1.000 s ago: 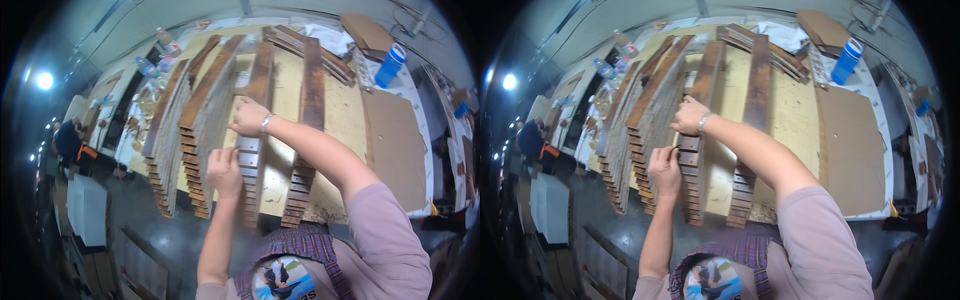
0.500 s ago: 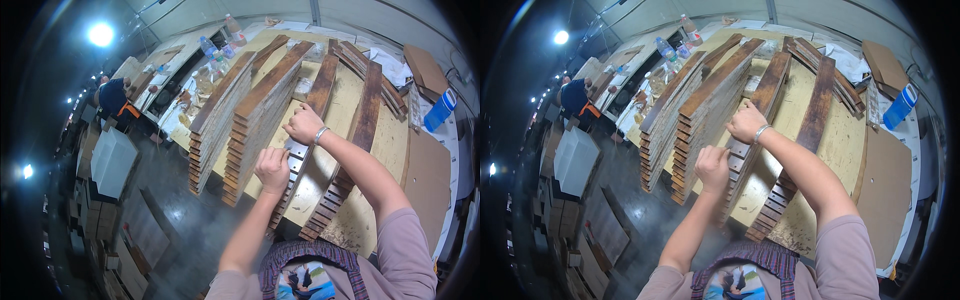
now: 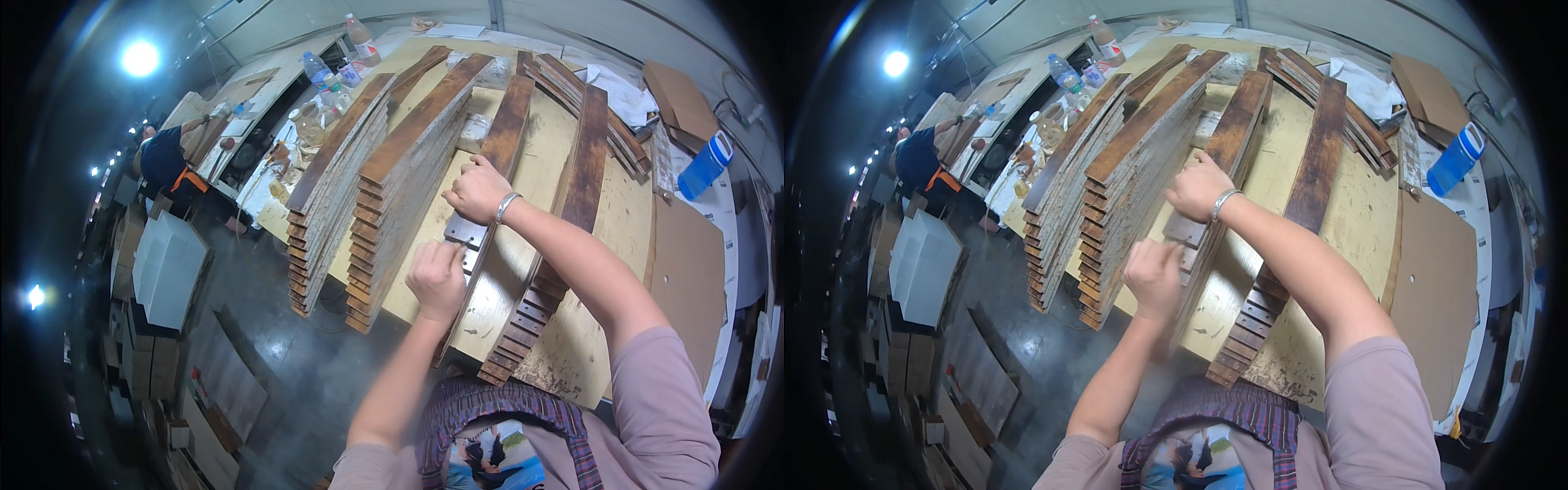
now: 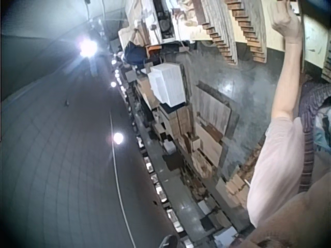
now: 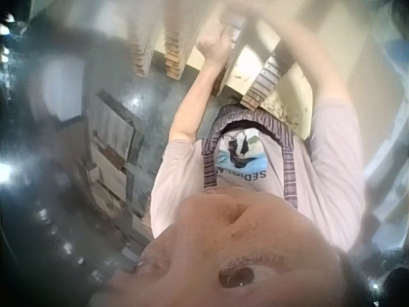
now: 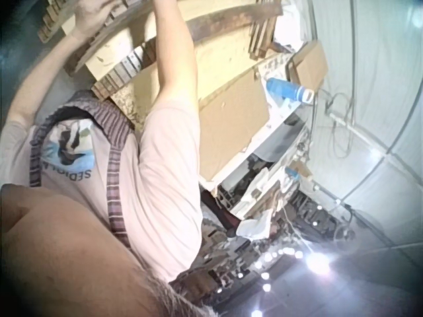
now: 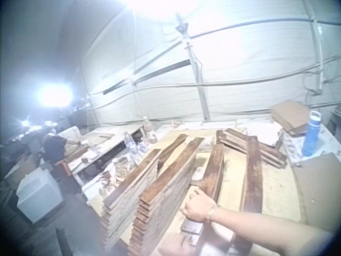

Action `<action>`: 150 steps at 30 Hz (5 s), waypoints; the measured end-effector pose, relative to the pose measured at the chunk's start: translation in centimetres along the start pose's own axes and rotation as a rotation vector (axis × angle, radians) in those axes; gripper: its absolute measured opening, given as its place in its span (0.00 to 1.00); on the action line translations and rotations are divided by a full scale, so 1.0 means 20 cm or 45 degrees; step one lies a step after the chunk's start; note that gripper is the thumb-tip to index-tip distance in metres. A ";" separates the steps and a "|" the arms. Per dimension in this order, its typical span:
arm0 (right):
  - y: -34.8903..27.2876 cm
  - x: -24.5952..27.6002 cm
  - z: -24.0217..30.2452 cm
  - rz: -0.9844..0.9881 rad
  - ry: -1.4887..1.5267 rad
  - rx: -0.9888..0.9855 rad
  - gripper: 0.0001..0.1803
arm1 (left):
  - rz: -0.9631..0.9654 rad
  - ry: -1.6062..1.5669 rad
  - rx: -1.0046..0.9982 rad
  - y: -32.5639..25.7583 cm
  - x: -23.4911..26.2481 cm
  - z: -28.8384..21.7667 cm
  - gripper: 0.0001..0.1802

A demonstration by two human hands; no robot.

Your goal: The person inserts small white rectangular connectors into slots along the edge of curved wooden slats arranged on a workbench, pressing them in by hand and using a small wooden block to seat them.

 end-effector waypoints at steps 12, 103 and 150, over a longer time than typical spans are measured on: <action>-0.01 0.01 0.02 0.114 -0.049 -0.001 0.26 | 0.029 0.011 -0.040 0.03 -0.01 0.03 0.04; -0.02 0.03 -0.22 0.397 -0.044 0.309 0.42 | -0.018 0.126 0.121 -0.25 0.08 -0.08 0.05; -0.03 0.02 0.04 0.205 0.058 -0.037 0.26 | -0.020 0.280 0.284 -0.35 0.18 0.04 0.04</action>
Point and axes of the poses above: each hand's wrist, its own y-axis towards the middle knuckle, its own x-axis out of the back of the hand, z = x × y, the point moved 4 cm from there along y, towards the middle knuckle, and after that the axes turned 6 degrees about y, right-handed, at the moved point
